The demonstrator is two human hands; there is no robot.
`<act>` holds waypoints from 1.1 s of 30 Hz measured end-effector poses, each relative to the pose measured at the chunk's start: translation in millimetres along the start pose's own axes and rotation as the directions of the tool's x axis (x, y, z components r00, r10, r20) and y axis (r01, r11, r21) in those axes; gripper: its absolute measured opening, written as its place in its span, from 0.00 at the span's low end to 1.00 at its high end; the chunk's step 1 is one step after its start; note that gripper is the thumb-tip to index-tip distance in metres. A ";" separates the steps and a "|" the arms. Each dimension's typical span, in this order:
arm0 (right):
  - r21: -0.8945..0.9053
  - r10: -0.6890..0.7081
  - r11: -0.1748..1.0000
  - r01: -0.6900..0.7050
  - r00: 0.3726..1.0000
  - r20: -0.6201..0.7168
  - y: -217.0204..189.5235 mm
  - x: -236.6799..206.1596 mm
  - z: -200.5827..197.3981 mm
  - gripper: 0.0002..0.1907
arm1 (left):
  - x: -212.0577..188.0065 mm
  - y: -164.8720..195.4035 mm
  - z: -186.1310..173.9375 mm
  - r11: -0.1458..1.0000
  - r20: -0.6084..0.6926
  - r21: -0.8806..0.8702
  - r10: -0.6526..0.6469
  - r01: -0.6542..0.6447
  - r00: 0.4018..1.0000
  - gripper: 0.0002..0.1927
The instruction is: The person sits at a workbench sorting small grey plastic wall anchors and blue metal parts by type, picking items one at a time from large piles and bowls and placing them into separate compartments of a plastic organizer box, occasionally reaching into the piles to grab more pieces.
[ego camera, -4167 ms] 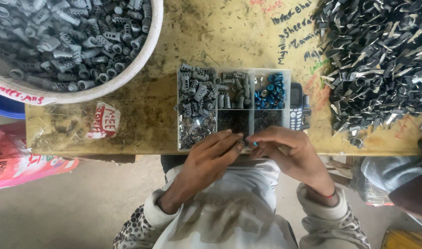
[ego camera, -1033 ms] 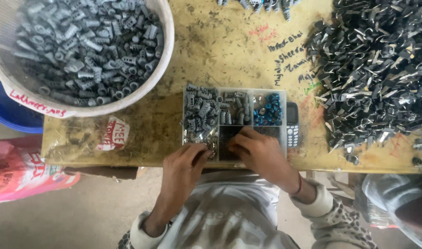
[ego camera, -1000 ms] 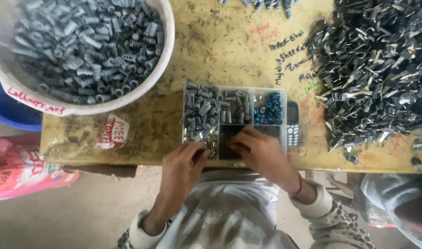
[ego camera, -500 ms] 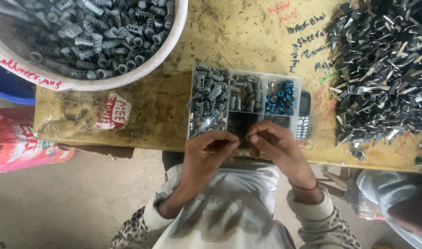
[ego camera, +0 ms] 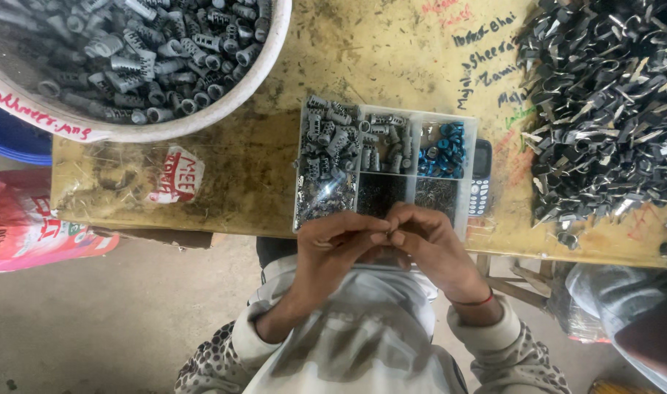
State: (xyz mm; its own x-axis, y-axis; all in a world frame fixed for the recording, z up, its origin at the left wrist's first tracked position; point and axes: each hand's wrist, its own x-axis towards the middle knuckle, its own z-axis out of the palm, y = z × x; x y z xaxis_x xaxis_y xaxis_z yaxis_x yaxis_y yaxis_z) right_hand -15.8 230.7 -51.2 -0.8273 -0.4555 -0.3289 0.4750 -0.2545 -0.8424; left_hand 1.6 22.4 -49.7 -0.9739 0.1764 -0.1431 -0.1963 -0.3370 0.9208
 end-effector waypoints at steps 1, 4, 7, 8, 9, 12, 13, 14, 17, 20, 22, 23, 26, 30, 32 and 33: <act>0.001 0.012 1.000 -0.012 1.000 0.012 -1.7 -0.5 0.0 0.06 | -0.4 0.3 -0.8 0.999 0.021 -0.033 -0.018 0.019 1.000 0.09; -0.009 0.009 1.000 -0.009 0.999 0.053 -8.3 -3.2 2.4 0.07 | 0.2 1.1 -2.4 0.997 0.048 -0.072 -0.027 0.030 0.999 0.09; -0.093 -0.005 0.996 0.008 1.000 0.029 -13.2 -7.6 8.0 0.06 | 3.1 4.3 -4.3 0.990 0.139 0.023 0.134 -0.139 0.981 0.10; -0.132 -0.010 0.991 0.011 1.000 0.010 -14.0 -8.9 9.7 0.06 | 3.1 6.7 -5.1 0.985 0.147 0.075 0.140 -0.152 0.979 0.10; -0.182 -0.043 0.982 0.041 0.999 -0.007 -14.6 -10.7 11.1 0.05 | 2.4 9.8 -5.7 0.978 0.155 0.129 0.146 -0.166 0.977 0.11; -0.431 -0.232 0.878 0.208 0.973 -0.004 -15.0 -14.8 12.6 0.06 | -2.5 18.8 -1.0 0.900 0.107 0.380 0.187 -0.214 0.977 0.11; -0.567 -0.342 0.764 0.308 0.938 0.049 -14.7 -14.9 12.5 0.07 | -3.6 21.4 0.9 0.851 0.082 0.474 0.211 -0.224 0.974 0.11; -0.681 -0.437 0.617 0.394 0.892 0.119 -14.6 -14.4 11.8 0.08 | -3.6 23.8 1.7 0.837 0.099 0.496 0.212 -0.233 0.972 0.10; -0.335 -0.222 0.921 0.199 0.974 -0.032 -15.4 -9.3 9.1 0.20 | -2.7 28.1 1.7 0.890 0.120 0.434 0.093 -0.137 0.988 0.08; 0.043 0.141 0.990 -0.138 0.986 -0.088 -22.0 -5.3 5.0 0.12 | 0.9 26.5 -1.7 0.970 0.129 0.206 -0.157 0.129 0.979 0.08; -0.547 -0.144 0.823 0.151 0.988 0.056 -32.1 -6.0 -2.1 0.08 | 2.5 22.8 -3.8 0.968 0.108 0.198 -0.177 0.154 0.978 0.09; -0.755 -0.238 0.588 0.290 0.954 0.182 -37.0 -6.5 -5.6 0.06 | 3.8 20.5 -5.1 0.967 0.106 0.217 -0.156 0.130 0.982 0.08; -1.000 -0.328 0.001 0.028 0.944 0.026 -49.9 -12.7 -15.7 0.04 | 7.4 11.9 -6.0 0.965 0.088 0.233 -0.143 0.119 0.986 0.08; -0.995 -0.287 -0.031 -0.093 0.955 -0.081 -50.7 -11.3 -22.5 0.06 | 13.5 2.3 -6.1 0.964 0.101 0.219 -0.175 0.150 0.979 0.06; -0.994 -0.324 0.034 -0.103 0.940 -0.109 -46.2 -11.2 -23.8 0.07 | 13.3 0.1 -5.7 0.968 0.107 0.209 -0.162 0.137 0.981 0.06; -0.993 -0.335 0.060 -0.106 0.934 -0.120 -43.5 -11.0 -24.9 0.07 | 13.6 -0.2 -6.2 0.970 0.114 0.207 -0.154 0.128 0.981 0.05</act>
State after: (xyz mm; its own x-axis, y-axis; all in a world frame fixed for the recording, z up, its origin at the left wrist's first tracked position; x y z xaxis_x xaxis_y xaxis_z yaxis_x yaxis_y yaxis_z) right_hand -34.8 268.0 -21.5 -0.9683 -0.2378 -0.0764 -0.1815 0.8800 -0.4389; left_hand -12.2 19.1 -54.0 -0.9124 0.3308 -0.2410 -0.2918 -0.1129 0.9498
